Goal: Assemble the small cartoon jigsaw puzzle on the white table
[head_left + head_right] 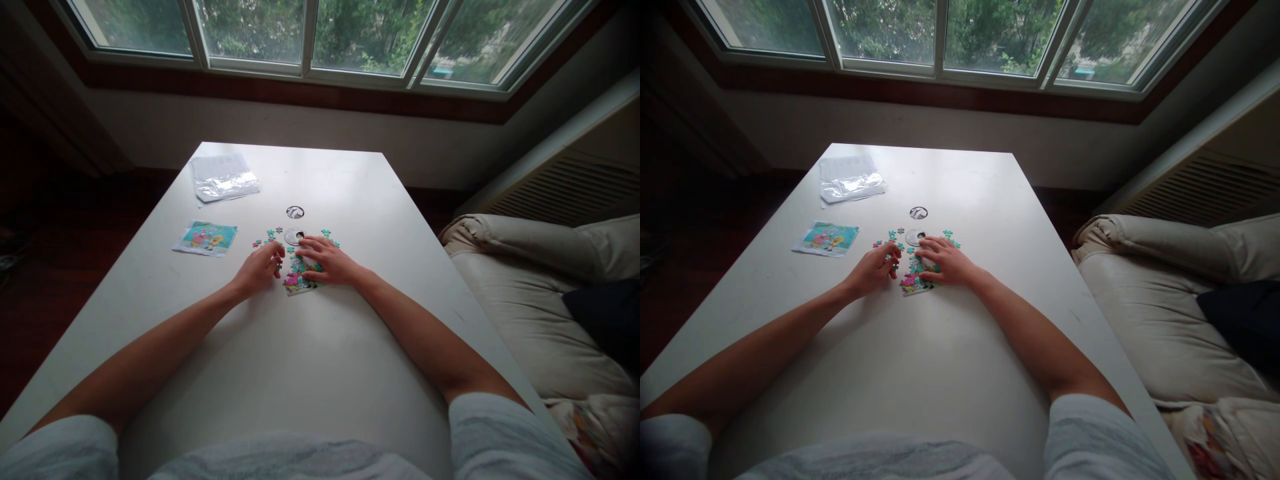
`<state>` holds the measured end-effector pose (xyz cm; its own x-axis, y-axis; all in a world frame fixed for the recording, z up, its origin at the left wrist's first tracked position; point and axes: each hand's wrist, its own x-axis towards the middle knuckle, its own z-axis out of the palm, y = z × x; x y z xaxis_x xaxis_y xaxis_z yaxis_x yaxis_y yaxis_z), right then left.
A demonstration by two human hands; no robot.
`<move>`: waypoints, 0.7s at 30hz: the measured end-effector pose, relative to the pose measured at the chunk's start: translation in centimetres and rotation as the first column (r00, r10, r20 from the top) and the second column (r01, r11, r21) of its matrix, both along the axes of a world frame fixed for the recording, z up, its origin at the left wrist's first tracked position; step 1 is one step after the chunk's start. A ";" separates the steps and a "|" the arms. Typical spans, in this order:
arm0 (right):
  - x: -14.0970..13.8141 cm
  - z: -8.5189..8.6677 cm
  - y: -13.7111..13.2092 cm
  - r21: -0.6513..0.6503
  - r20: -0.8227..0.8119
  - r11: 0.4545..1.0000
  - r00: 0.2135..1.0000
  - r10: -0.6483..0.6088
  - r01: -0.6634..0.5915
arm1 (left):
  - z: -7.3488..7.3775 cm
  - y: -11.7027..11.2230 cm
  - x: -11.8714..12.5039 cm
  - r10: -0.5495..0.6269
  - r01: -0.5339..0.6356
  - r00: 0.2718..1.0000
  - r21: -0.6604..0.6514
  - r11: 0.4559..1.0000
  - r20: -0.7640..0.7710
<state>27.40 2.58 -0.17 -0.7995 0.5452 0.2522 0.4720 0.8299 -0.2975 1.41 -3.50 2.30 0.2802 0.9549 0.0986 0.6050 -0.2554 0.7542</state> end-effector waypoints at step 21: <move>0.0 0.0 0.0 -0.004 -0.007 1.000 1.000 -0.001 0.001 | 0.5 -0.1 0.4 0.027 0.010 0.978 0.174 0.985 -0.208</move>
